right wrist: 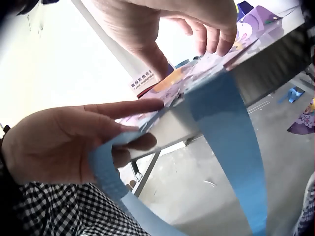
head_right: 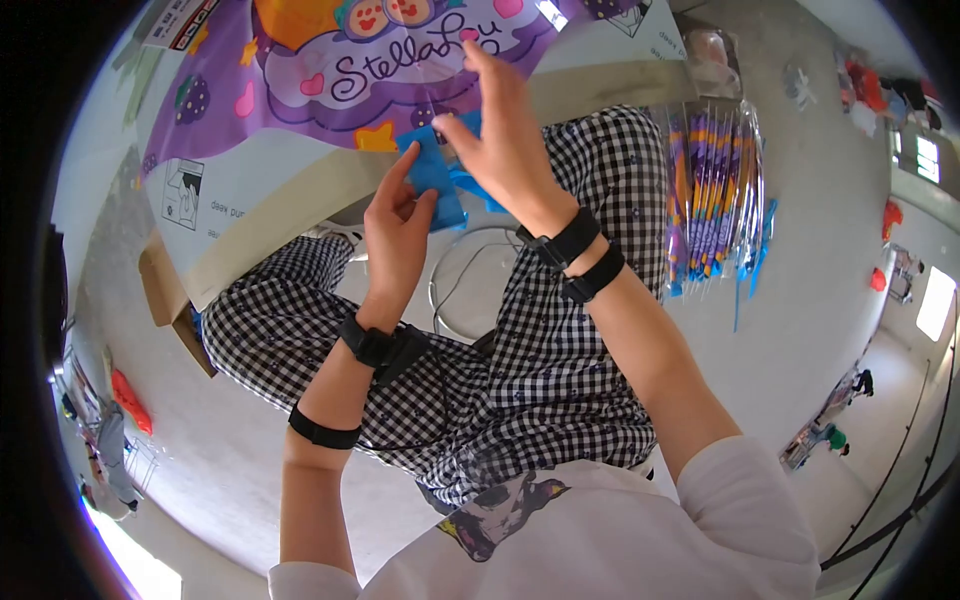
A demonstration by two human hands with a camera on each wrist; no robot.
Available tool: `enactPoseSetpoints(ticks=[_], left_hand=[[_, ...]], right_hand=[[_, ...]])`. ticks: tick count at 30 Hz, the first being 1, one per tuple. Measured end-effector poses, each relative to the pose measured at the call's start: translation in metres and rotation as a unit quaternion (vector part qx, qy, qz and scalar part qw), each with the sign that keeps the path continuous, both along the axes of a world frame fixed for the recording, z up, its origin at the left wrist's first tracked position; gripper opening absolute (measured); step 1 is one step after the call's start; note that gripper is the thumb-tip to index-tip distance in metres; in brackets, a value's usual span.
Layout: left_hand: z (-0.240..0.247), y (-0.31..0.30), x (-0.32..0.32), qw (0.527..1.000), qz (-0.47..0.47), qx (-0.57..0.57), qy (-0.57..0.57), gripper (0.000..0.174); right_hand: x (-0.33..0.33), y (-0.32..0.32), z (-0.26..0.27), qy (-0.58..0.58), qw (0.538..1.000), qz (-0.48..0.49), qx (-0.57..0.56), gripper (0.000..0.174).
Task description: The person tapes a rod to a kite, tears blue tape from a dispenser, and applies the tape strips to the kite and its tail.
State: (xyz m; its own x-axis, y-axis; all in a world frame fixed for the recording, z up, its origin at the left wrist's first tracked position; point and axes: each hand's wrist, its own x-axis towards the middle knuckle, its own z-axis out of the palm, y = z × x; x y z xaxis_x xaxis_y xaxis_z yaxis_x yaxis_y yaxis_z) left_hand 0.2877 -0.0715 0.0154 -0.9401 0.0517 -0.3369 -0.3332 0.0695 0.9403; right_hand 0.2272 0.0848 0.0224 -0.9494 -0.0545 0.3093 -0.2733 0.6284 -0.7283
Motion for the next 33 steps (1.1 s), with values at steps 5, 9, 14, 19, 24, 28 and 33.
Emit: enactPoseSetpoints(ticks=[5, 9, 14, 19, 24, 28, 33], left_hand=[[-0.001, -0.003, 0.0, 1.0, -0.016, -0.018, 0.004, 0.057], [-0.005, -0.003, 0.001, 1.0, -0.011, 0.0, -0.003, 0.056], [-0.005, -0.002, 0.001, 1.0, -0.008, -0.027, 0.013, 0.055], [-0.006, -0.001, 0.002, 1.0, 0.001, -0.018, 0.011, 0.054], [-0.005, -0.001, 0.002, 1.0, 0.003, -0.024, 0.011, 0.054], [-0.001, -0.001, 0.002, 1.0, 0.001, -0.021, -0.001, 0.055], [0.0, -0.001, 0.003, 0.999, 0.006, -0.032, 0.006, 0.055]], right_hand=[[-0.021, 0.027, 0.028, 0.108, 0.993, -0.006, 0.053, 0.011], [-0.03, 0.023, 0.055, 0.002, 0.992, 0.125, 0.007, 0.007], [-0.049, 0.009, 0.068, -0.074, 0.927, 0.322, 0.175, 0.007], [-0.069, -0.007, 0.061, -0.063, 0.851, 0.425, 0.303, 0.018], [-0.075, -0.032, 0.077, -0.121, 0.787, 0.423, 0.432, 0.051], [-0.081, -0.032, 0.058, -0.013, 0.792, 0.452, 0.41, 0.059], [-0.082, -0.033, 0.05, -0.011, 0.766, 0.457, 0.451, 0.057]])
